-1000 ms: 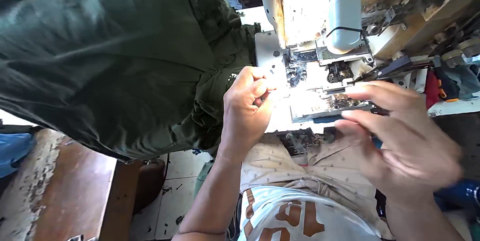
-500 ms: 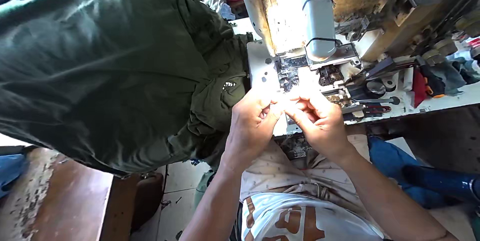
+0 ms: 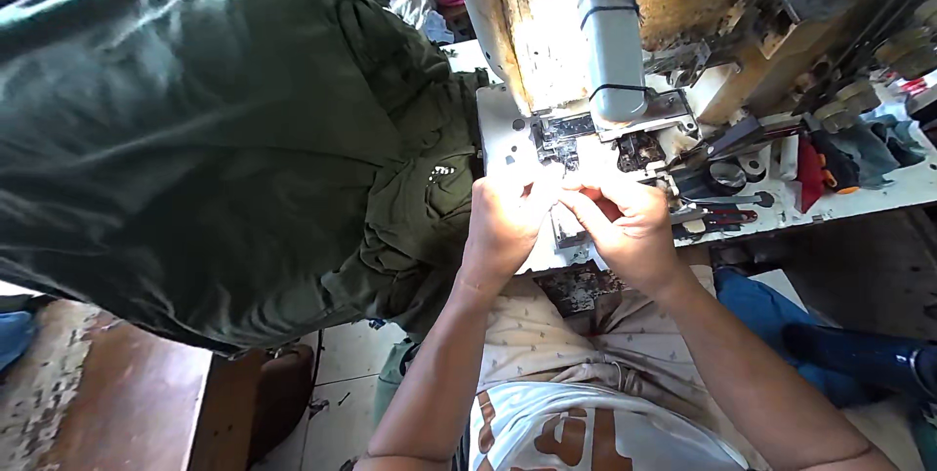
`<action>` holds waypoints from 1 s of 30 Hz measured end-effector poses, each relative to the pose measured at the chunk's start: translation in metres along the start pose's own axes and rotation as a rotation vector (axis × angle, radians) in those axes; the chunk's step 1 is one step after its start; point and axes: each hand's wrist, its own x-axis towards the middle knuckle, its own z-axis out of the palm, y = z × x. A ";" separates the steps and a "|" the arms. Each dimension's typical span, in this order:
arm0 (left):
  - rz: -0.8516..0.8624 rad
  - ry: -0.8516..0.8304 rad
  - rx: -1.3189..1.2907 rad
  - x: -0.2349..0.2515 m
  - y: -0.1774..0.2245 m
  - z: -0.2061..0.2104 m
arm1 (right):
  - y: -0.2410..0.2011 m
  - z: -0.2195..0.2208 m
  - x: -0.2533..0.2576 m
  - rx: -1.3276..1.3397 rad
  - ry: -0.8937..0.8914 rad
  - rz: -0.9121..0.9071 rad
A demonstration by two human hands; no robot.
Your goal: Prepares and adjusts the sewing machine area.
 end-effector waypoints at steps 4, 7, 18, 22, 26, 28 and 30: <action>0.001 0.056 -0.037 0.005 -0.004 0.007 | 0.003 0.000 0.003 -0.039 0.004 0.003; -0.027 0.120 -0.114 0.007 -0.012 0.012 | 0.007 0.000 0.004 -0.054 0.009 0.034; 0.008 0.279 -0.023 0.018 -0.041 0.008 | 0.026 -0.002 0.016 -0.214 0.066 0.128; 0.031 0.293 0.069 0.018 -0.047 0.011 | 0.038 0.001 0.023 -0.308 0.123 0.153; 0.056 0.296 0.090 0.017 -0.049 0.011 | 0.040 0.003 0.028 -0.408 0.112 0.236; 0.058 0.295 0.090 0.018 -0.050 0.011 | 0.043 0.008 0.038 -0.488 0.132 0.278; 0.054 0.284 0.089 0.015 -0.050 0.011 | 0.044 0.012 0.043 -0.539 0.137 0.287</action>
